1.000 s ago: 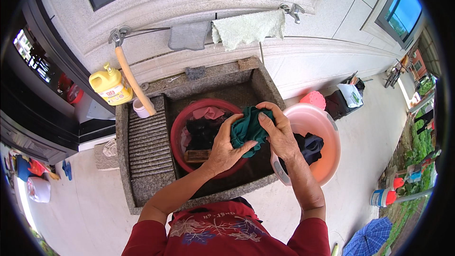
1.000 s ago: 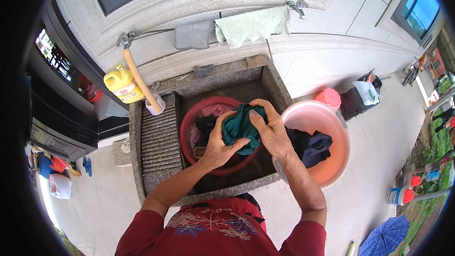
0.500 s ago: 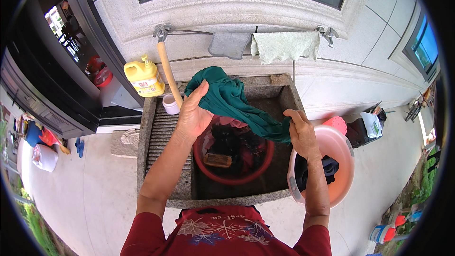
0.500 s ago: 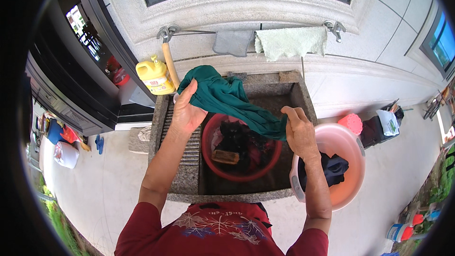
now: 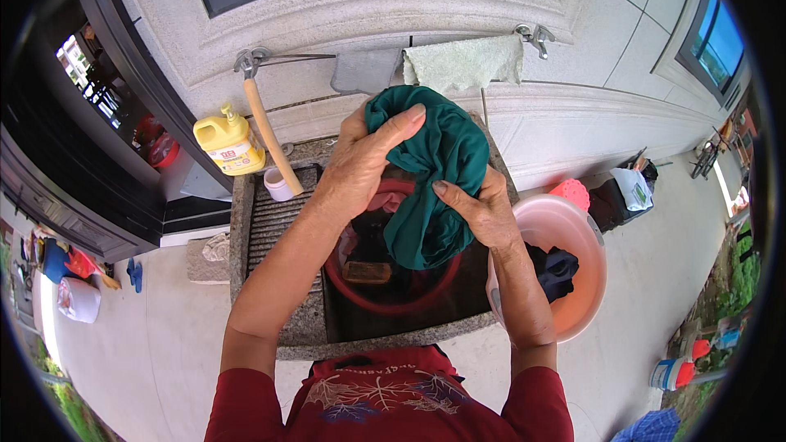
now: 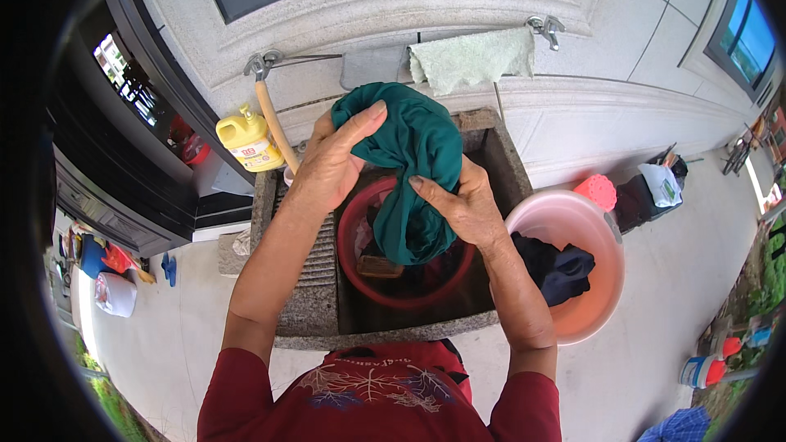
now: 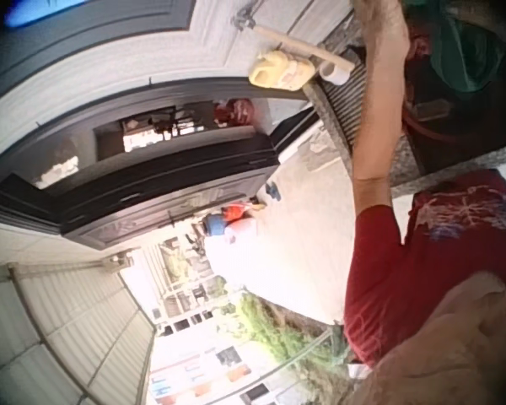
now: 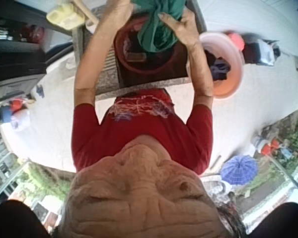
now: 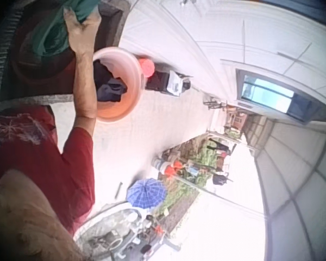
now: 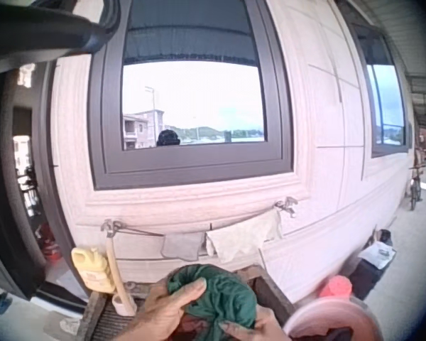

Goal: The person washes clothes by hand at an outdoor stone sink. They scrub a green garment and a black garment against the washboard, rinse them in a red basin filled with water, and wring them out. The person handles the items one at a time, using a brush and their hands to clean the fabric.

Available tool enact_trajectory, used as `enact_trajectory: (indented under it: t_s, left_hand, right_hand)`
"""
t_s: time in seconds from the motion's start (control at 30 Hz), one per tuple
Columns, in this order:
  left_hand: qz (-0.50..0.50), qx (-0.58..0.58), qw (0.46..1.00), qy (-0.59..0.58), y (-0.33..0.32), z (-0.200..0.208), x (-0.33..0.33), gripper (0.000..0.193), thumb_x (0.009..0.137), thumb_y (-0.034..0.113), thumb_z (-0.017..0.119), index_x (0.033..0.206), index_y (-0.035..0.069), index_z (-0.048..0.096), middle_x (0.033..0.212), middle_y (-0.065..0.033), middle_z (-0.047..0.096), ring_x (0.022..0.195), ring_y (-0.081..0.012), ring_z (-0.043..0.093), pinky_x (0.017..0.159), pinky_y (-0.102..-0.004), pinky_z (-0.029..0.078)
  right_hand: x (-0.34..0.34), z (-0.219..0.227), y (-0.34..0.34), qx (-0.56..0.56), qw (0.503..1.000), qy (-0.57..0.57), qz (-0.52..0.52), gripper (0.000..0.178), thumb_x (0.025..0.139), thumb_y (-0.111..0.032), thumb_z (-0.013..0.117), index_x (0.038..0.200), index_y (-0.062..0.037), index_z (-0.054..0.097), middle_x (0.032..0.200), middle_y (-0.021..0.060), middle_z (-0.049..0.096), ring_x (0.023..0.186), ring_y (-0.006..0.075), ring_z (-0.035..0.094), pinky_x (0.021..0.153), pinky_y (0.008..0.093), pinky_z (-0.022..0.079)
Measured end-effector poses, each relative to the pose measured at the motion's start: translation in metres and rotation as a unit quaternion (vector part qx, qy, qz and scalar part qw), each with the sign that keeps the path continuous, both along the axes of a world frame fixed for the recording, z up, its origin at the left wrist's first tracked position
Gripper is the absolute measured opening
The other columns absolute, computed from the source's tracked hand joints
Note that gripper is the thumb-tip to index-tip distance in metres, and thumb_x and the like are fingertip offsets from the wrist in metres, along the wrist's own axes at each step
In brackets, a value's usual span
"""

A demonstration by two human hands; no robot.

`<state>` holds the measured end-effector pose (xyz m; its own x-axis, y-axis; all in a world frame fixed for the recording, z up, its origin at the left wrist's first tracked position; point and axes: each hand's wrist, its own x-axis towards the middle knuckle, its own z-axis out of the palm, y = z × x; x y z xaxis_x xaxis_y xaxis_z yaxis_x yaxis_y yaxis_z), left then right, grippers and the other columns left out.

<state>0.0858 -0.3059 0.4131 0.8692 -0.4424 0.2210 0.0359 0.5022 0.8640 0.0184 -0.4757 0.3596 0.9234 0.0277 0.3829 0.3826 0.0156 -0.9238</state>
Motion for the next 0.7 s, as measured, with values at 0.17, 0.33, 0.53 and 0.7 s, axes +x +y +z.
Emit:
enact_trajectory:
  t_s: [0.17,0.33,0.53,0.7]
  left_hand:
    - [0.098,0.153,0.981,0.073,0.054,-0.068,0.020,0.038,0.084,0.028,0.067,0.114,0.009,0.054,0.100,-0.0060,0.061,0.089,-0.0136,0.056,0.074,-0.0287,0.046]
    - [0.065,0.244,0.936,0.244,0.071,-0.162,-0.002,0.024,0.085,0.026,0.064,0.103,0.013,0.055,0.092,-0.0013,0.062,0.077,-0.0104,0.057,0.065,-0.0270,0.046]
    - [0.002,0.300,0.915,0.270,0.052,-0.218,-0.026,0.019,0.085,0.022,0.064,0.099,0.012,0.057,0.090,-0.0008,0.062,0.075,-0.0100,0.057,0.064,-0.0272,0.047]
    - [-0.004,0.325,0.902,0.285,0.060,-0.239,-0.033,0.019,0.084,0.023,0.064,0.098,0.012,0.058,0.090,-0.0011,0.062,0.075,-0.0097,0.058,0.064,-0.0269,0.047]
  right_hand:
    - [-0.031,0.048,-0.076,-0.189,0.981,-0.010,-0.030,0.045,0.074,0.007,0.065,0.117,-0.0052,0.058,0.103,0.0042,0.059,0.096,0.0138,0.055,0.088,0.0266,0.043]
    - [-0.060,0.031,-0.154,-0.393,0.893,0.171,-0.139,0.069,0.050,0.020,0.045,0.108,-0.0104,0.065,0.100,0.0072,0.054,0.102,0.0235,0.054,0.090,0.0284,0.043]
    - [-0.063,-0.059,-0.198,-0.557,0.750,0.273,-0.229,0.071,0.065,0.007,0.052,0.128,-0.0248,0.050,0.122,0.0219,0.045,0.113,0.0396,0.048,0.094,0.0399,0.044]
    - [-0.071,-0.138,-0.219,-0.570,0.748,0.299,-0.163,0.074,0.071,-0.006,0.060,0.138,-0.0289,0.038,0.129,0.0313,0.038,0.124,0.0444,0.037,0.103,0.0451,0.034]
